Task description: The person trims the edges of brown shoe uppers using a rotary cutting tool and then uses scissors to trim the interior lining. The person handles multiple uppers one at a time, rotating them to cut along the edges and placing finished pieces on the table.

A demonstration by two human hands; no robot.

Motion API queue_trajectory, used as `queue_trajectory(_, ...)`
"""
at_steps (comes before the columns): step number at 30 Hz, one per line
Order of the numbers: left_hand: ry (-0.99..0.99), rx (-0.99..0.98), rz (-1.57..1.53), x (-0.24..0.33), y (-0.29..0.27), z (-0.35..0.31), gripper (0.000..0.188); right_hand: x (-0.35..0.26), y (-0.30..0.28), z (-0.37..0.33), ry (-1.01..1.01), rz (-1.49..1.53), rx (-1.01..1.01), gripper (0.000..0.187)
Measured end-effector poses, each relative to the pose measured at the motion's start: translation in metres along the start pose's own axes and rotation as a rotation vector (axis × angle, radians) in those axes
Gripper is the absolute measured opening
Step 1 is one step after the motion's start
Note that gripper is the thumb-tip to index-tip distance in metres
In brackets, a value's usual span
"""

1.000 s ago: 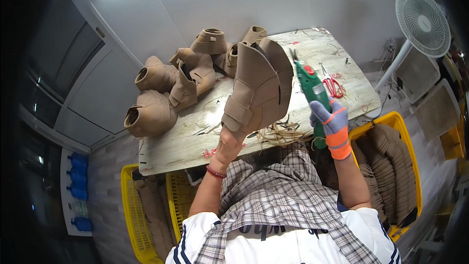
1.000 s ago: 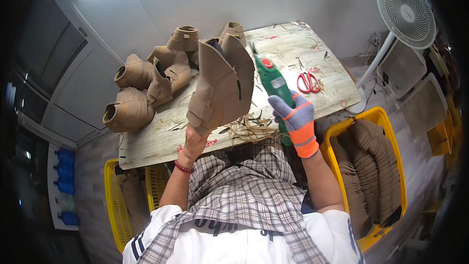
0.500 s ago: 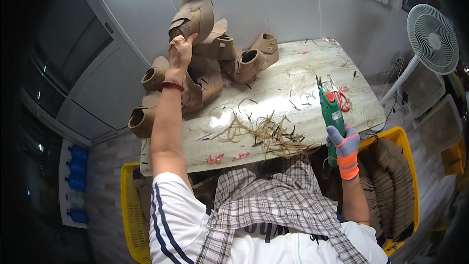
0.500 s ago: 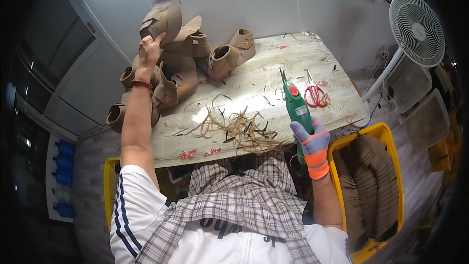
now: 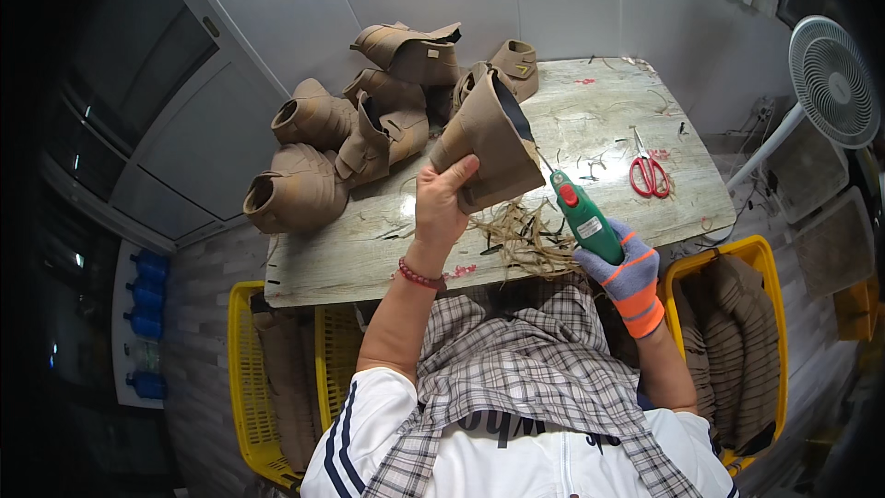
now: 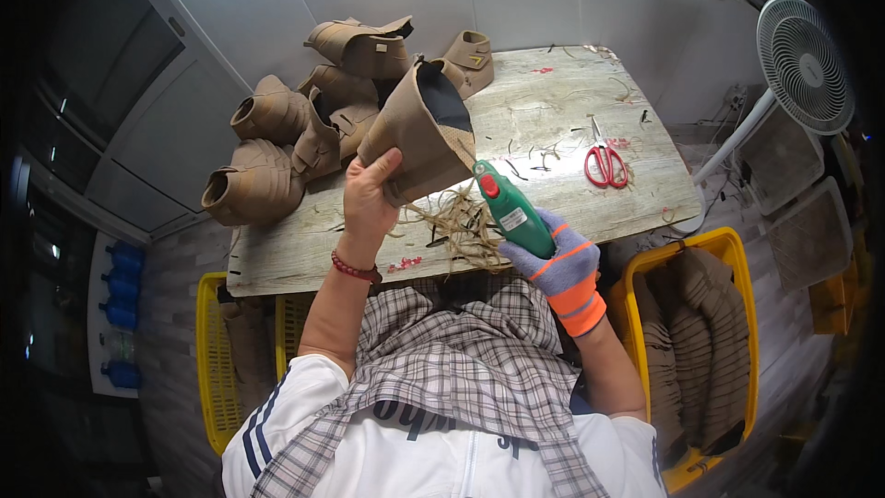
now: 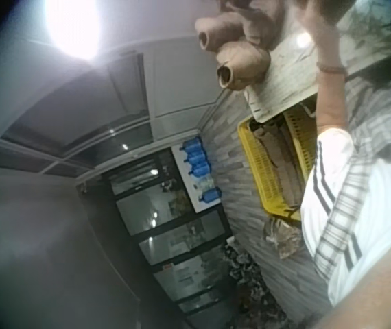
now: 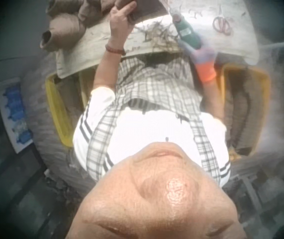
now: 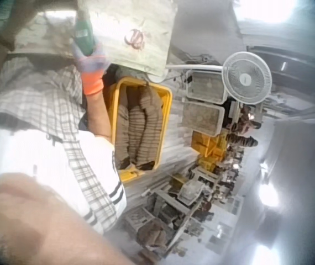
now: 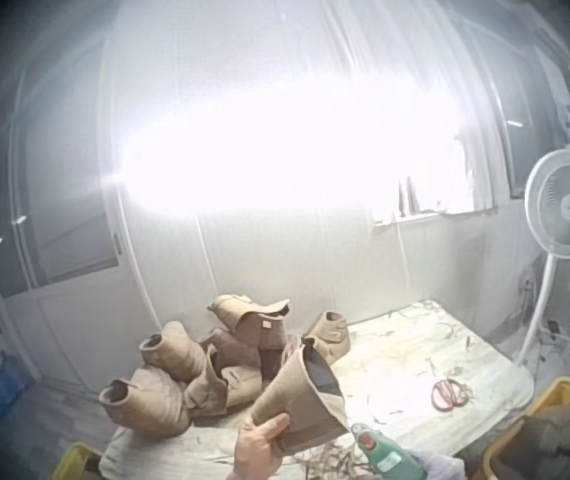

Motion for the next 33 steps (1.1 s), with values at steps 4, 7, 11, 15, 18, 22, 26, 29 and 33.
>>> queue_trajectory(4, 0.073, 0.009, 0.188, -0.014, -0.013, -0.009, 0.025, 0.000, 0.004, -0.005, 0.054, 0.028, -0.020, 0.052)
queue_trajectory(7, 0.134, 0.004, 0.431, -0.020, -0.011, -0.017, 0.020, -0.002, 0.007, -0.004, 0.110, 0.152, -0.024, 0.040)
queue_trajectory(11, 0.245, -0.070, 0.874, -0.025, -0.008, -0.028, 0.019, 0.005, 0.009, 0.000, 0.225, 0.253, -0.037, 0.042)
queue_trajectory(15, 0.391, -0.191, 1.135, -0.029, 0.001, -0.035, 0.017, 0.009, 0.009, 0.002, 0.309, 0.339, -0.056, 0.039)
queue_trajectory(18, 0.526, -0.319, 1.393, -0.029, -0.002, -0.041, 0.013, 0.001, 0.005, 0.004, 0.351, 0.358, -0.081, 0.037)
queue_trajectory(22, 0.558, -0.389, 1.467, -0.032, -0.013, -0.045, 0.019, -0.006, 0.002, 0.004, 0.351, 0.441, -0.078, 0.024)
queue_trajectory(26, 0.661, -0.532, 1.487, -0.023, -0.002, -0.047, 0.021, -0.002, -0.001, 0.005, 0.379, 0.481, -0.114, 0.028)
queue_trajectory(29, 0.684, -0.639, 1.516, -0.020, -0.007, -0.049, 0.023, -0.002, -0.005, 0.007, 0.384, 0.516, -0.117, 0.029)
queue_trajectory(33, 0.589, -0.680, 1.516, -0.018, -0.010, -0.057, 0.022, 0.003, -0.012, 0.013, 0.414, 0.578, -0.074, 0.029)
Point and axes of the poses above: each hand's wrist, its own z-axis towards the middle knuckle, its own y-axis out of the palm, x = y × z, the point moved 5 cm from there along z, towards the middle knuckle, and after that the axes turned 2 degrees about y, right-handed, at the moved point
